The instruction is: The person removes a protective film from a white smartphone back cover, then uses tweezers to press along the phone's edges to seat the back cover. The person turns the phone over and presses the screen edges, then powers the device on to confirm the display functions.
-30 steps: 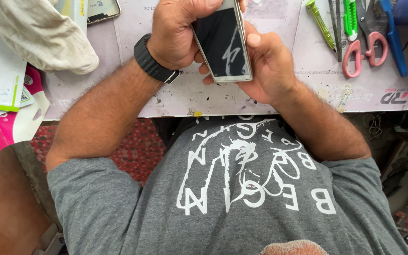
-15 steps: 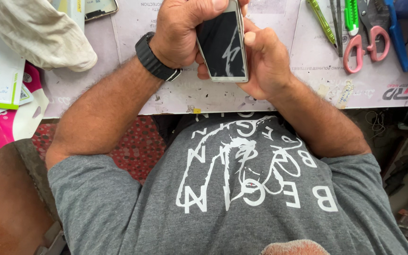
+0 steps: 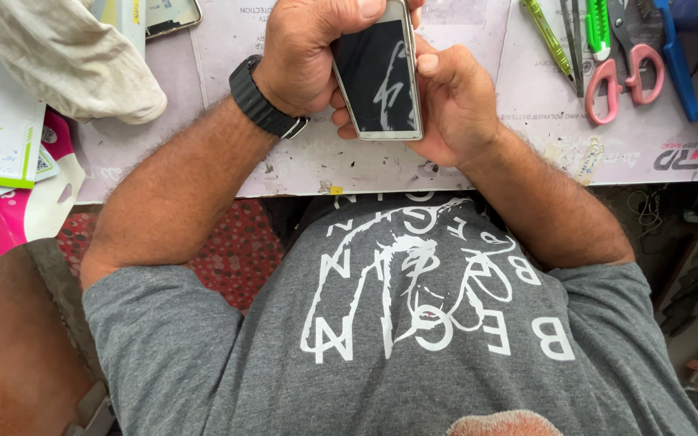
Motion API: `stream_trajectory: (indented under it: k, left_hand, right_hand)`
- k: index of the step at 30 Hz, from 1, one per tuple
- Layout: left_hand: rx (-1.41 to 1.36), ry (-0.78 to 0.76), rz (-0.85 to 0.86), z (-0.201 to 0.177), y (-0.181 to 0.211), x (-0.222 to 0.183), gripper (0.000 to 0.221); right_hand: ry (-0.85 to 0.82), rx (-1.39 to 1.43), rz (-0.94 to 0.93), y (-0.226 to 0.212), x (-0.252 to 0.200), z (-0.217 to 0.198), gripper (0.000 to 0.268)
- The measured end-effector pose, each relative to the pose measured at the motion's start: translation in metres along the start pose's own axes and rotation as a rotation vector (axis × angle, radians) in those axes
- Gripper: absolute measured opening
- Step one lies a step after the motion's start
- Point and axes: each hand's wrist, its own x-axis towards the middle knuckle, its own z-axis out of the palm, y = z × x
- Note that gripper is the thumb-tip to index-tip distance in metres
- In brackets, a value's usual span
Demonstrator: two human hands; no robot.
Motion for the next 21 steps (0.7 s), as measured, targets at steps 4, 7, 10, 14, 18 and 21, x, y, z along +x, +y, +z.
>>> stream_trajectory:
  k: [4,7,10,14,18,21]
  left_hand:
    - [0.009,-0.011,0.001,0.0,0.001,0.0,0.031]
    - [0.035,-0.003,0.031,-0.002,-0.002,0.0,0.03]
    - [0.042,-0.002,0.041,-0.004,-0.005,0.001,0.029]
    - [0.11,0.002,0.089,-0.005,-0.008,0.003,0.03]
    - [0.066,0.066,0.009,-0.001,-0.01,0.0,0.032]
    - [0.007,0.034,0.016,-0.001,-0.009,0.002,0.031]
  right_hand:
    - [-0.006,-0.006,-0.001,0.0,0.001,-0.001,0.076]
    - [-0.008,-0.008,-0.001,0.001,0.0,-0.003,0.075]
    - [-0.017,0.004,-0.005,0.003,0.0,-0.005,0.072]
    - [-0.015,-0.091,-0.062,0.005,0.0,-0.006,0.07]
    - [0.034,-0.089,-0.115,0.008,0.0,-0.005,0.06]
    - [0.006,-0.044,-0.084,0.006,0.0,-0.005,0.063]
